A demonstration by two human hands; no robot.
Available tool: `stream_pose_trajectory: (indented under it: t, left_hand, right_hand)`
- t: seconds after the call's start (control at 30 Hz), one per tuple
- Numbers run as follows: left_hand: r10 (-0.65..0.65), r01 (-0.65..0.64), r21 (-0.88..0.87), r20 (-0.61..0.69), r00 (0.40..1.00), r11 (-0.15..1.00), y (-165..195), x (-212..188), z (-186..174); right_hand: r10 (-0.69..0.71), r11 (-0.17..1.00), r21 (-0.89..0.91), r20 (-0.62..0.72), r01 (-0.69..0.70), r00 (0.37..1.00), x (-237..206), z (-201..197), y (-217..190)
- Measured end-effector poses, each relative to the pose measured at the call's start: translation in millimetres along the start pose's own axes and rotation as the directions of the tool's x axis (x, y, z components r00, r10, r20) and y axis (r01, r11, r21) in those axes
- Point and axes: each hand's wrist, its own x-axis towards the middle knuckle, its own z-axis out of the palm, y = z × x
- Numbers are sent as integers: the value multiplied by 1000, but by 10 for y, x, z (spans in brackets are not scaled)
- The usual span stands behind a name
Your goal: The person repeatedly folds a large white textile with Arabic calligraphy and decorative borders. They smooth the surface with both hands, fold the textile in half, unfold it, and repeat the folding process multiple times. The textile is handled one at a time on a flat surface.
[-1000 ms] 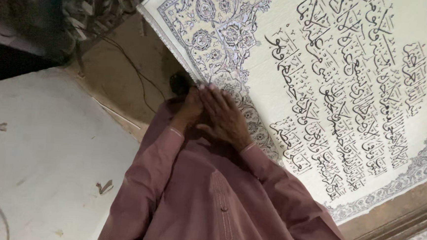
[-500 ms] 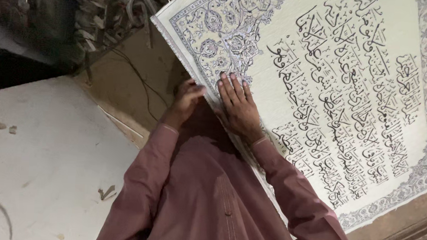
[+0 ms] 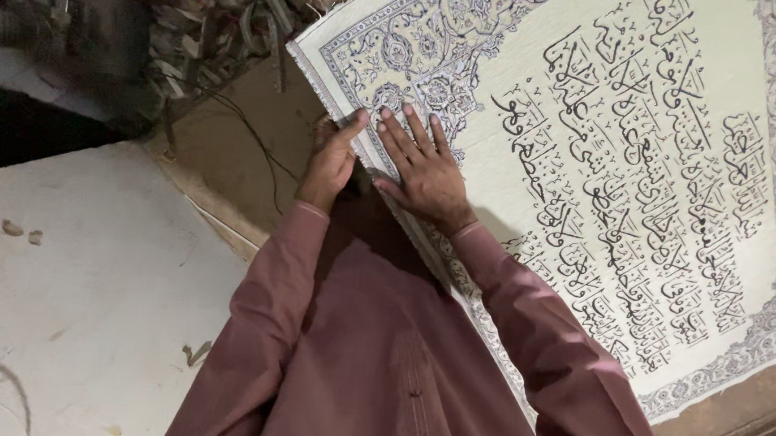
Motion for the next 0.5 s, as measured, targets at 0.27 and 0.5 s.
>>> stream_pose_trajectory:
  t: [0.27,0.5]
  left_hand:
    - [-65,63,-56,-26,998,996,-86,63,-75]
    - [-113,127,176,-89,990,976,-69,88,-165]
  right_hand:
    - [1,998,59,-51,2,999,-51,-1,-38]
    - [64,925,372,-349,76,935,-162,-195,633]
